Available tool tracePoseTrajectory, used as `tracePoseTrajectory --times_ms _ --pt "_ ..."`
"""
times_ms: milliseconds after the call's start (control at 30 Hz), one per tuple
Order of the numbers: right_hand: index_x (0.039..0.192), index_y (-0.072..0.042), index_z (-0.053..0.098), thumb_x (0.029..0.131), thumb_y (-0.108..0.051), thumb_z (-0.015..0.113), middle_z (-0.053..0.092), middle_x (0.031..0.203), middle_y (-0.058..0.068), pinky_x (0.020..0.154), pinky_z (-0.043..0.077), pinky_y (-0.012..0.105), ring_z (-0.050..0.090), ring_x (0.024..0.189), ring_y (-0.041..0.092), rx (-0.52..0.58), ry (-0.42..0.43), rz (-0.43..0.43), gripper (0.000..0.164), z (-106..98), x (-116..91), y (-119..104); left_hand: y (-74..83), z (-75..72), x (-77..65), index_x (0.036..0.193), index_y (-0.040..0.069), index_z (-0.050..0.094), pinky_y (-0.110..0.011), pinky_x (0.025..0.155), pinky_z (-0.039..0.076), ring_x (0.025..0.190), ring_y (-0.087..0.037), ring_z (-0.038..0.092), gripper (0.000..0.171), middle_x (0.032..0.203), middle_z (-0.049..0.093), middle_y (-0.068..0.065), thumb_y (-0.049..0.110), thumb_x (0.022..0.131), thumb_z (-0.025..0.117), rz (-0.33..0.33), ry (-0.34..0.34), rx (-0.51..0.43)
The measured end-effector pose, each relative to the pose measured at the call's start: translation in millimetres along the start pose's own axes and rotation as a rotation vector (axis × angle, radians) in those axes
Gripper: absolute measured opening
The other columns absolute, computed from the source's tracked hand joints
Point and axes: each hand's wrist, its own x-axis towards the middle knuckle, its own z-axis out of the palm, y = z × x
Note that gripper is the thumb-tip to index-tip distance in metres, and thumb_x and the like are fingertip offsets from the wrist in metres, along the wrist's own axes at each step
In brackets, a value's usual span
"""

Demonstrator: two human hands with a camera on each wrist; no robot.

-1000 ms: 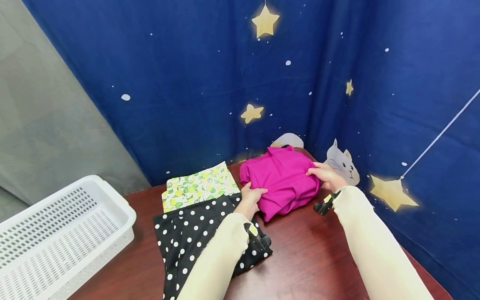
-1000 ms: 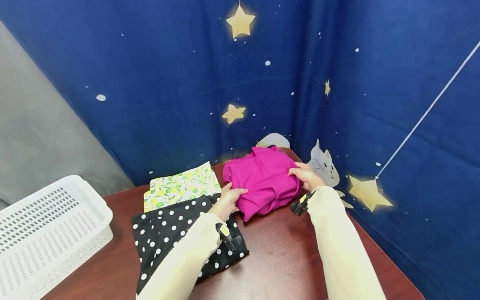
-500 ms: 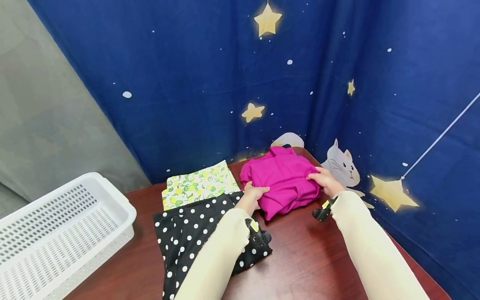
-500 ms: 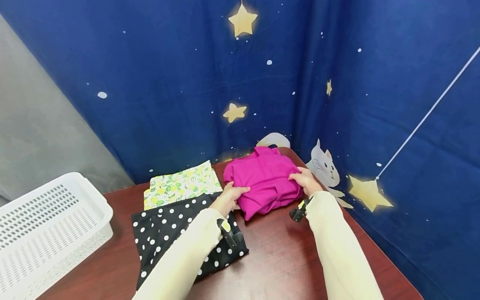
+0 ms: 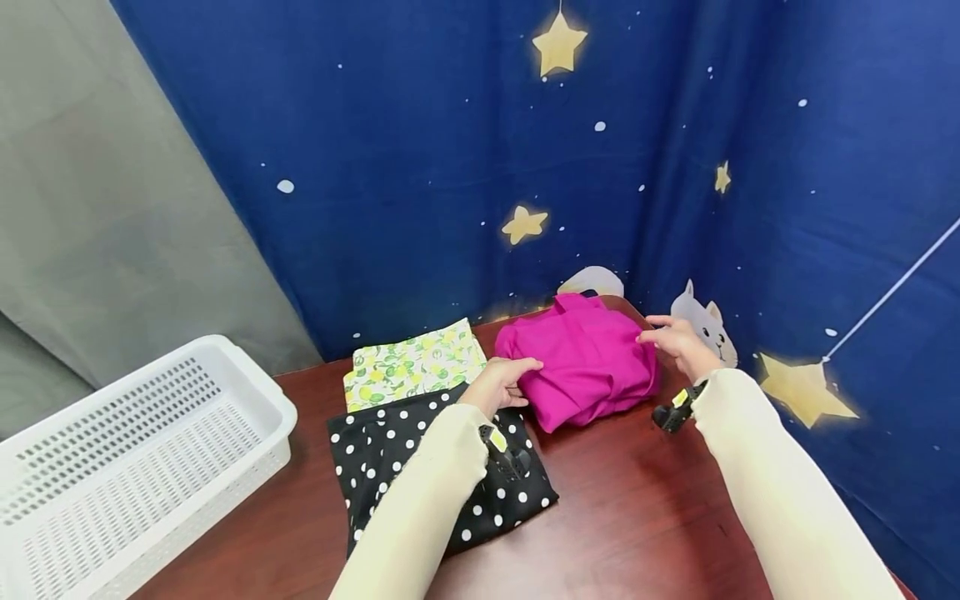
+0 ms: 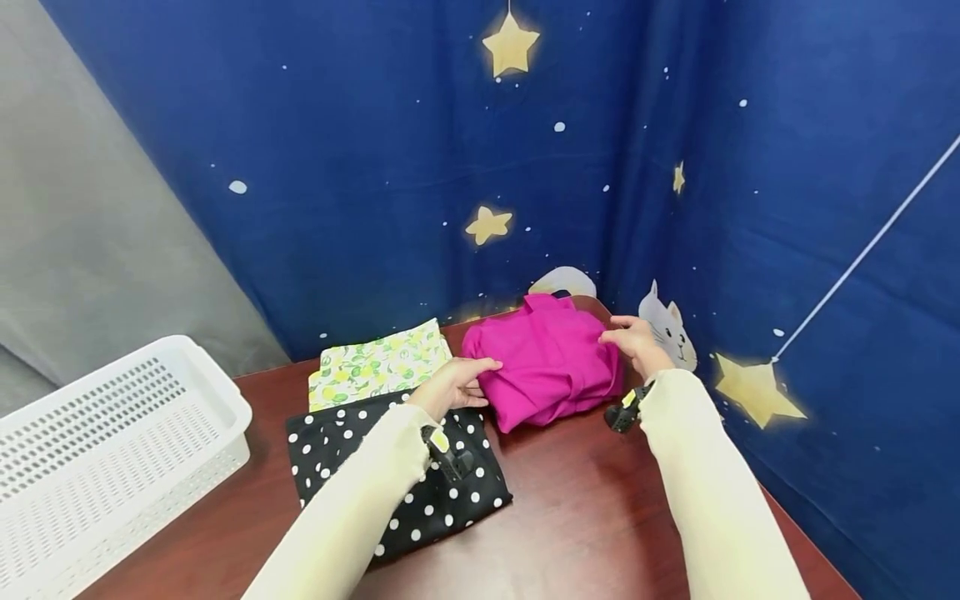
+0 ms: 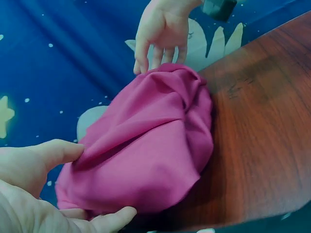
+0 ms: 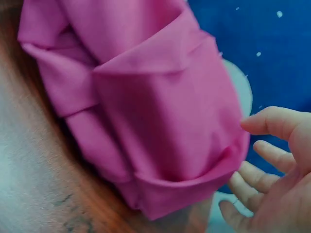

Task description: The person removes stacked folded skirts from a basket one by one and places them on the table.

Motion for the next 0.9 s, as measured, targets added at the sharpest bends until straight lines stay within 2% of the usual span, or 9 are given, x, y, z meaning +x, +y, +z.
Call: tracePoseTrajectory --times_ms 167,233,333,433,500,533,633,733,900 --pt "0.140 0.003 0.028 0.085 -0.009 0.056 0.039 0.128 0.027 0.096 0.038 0.039 0.047 0.111 0.031 -0.021 -0.015 -0.055 0.064 -2 3 -22 19.9 -22.8 -24.1 0.123 -0.001 0.044 -0.051 0.080 0.048 0.108 -0.040 0.052 0.063 0.120 0.049 -0.031 0.011 0.070 0.075 -0.008 -0.012 -0.028" --pt "0.141 0.002 0.029 0.086 -0.011 0.057 0.049 0.123 0.019 0.097 0.037 0.042 0.052 0.108 0.024 -0.021 -0.043 -0.065 0.063 -1 4 -30 17.5 -36.8 -6.2 0.122 0.002 0.044 -0.050 0.078 0.049 0.102 -0.038 0.057 0.062 0.115 0.053 -0.028 0.012 0.070 0.075 -0.012 -0.019 -0.034" --pt "0.141 -0.002 0.032 0.086 -0.014 0.060 0.064 0.096 -0.002 0.088 0.044 0.036 0.059 0.092 0.008 0.003 -0.077 -0.075 0.063 4 7 -43 8.0 -61.3 38.4 0.119 0.003 0.044 -0.047 0.070 0.052 0.089 -0.035 0.061 0.065 0.106 0.057 -0.025 0.014 0.065 0.079 -0.007 -0.024 -0.055" --pt "0.140 -0.004 0.034 0.086 -0.017 0.062 0.065 0.086 -0.011 0.082 0.047 0.032 0.061 0.088 0.004 0.003 -0.113 -0.107 0.062 13 11 -55 7.6 -83.6 56.3 0.117 0.006 0.044 -0.046 0.069 0.052 0.087 -0.032 0.062 0.065 0.104 0.058 -0.023 0.016 0.065 0.081 -0.003 -0.013 -0.072" --pt "0.140 -0.003 0.035 0.086 -0.017 0.062 0.066 0.099 -0.002 0.086 0.046 0.035 0.061 0.095 0.009 0.010 -0.143 -0.132 0.062 20 13 -63 15.5 -95.9 42.0 0.115 0.005 0.047 -0.047 0.069 0.052 0.086 -0.032 0.063 0.060 0.102 0.059 -0.023 0.016 0.066 0.081 0.014 -0.023 -0.087" --pt "0.139 -0.003 0.035 0.086 -0.017 0.062 0.065 0.107 0.003 0.090 0.044 0.039 0.060 0.099 0.012 0.013 -0.157 -0.143 0.061 23 14 -67 22.4 -98.6 25.4 0.115 0.005 0.048 -0.047 0.070 0.052 0.088 -0.033 0.062 0.057 0.104 0.059 -0.023 0.014 0.068 0.079 0.020 -0.012 -0.085" --pt "0.139 -0.002 0.035 0.087 -0.015 0.061 0.055 0.124 0.014 0.096 0.038 0.046 0.058 0.103 0.017 0.032 -0.193 -0.162 0.060 31 18 -76 47.5 -98.1 -34.5 0.119 0.003 0.049 -0.048 0.078 0.050 0.099 -0.034 0.059 0.048 0.113 0.056 -0.024 0.010 0.077 0.070 0.024 0.040 -0.070" --pt "0.139 -0.001 0.034 0.088 -0.012 0.059 0.050 0.127 0.020 0.097 0.036 0.048 0.061 0.093 0.010 0.034 -0.220 -0.186 0.059 36 22 -84 72.1 -89.8 -95.3 0.127 0.000 0.042 -0.045 0.089 0.044 0.113 -0.032 0.052 0.045 0.126 0.048 -0.024 0.006 0.086 0.058 0.022 0.099 -0.053" --pt "0.139 -0.002 0.035 0.089 -0.012 0.058 0.046 0.130 0.024 0.095 0.039 0.045 0.056 0.107 0.023 -0.012 -0.245 -0.224 0.056 40 24 -100 85.8 -104.4 -111.1 0.132 0.001 0.039 -0.044 0.092 0.041 0.116 -0.031 0.049 0.048 0.130 0.045 -0.022 0.006 0.087 0.056 0.044 0.110 -0.036"
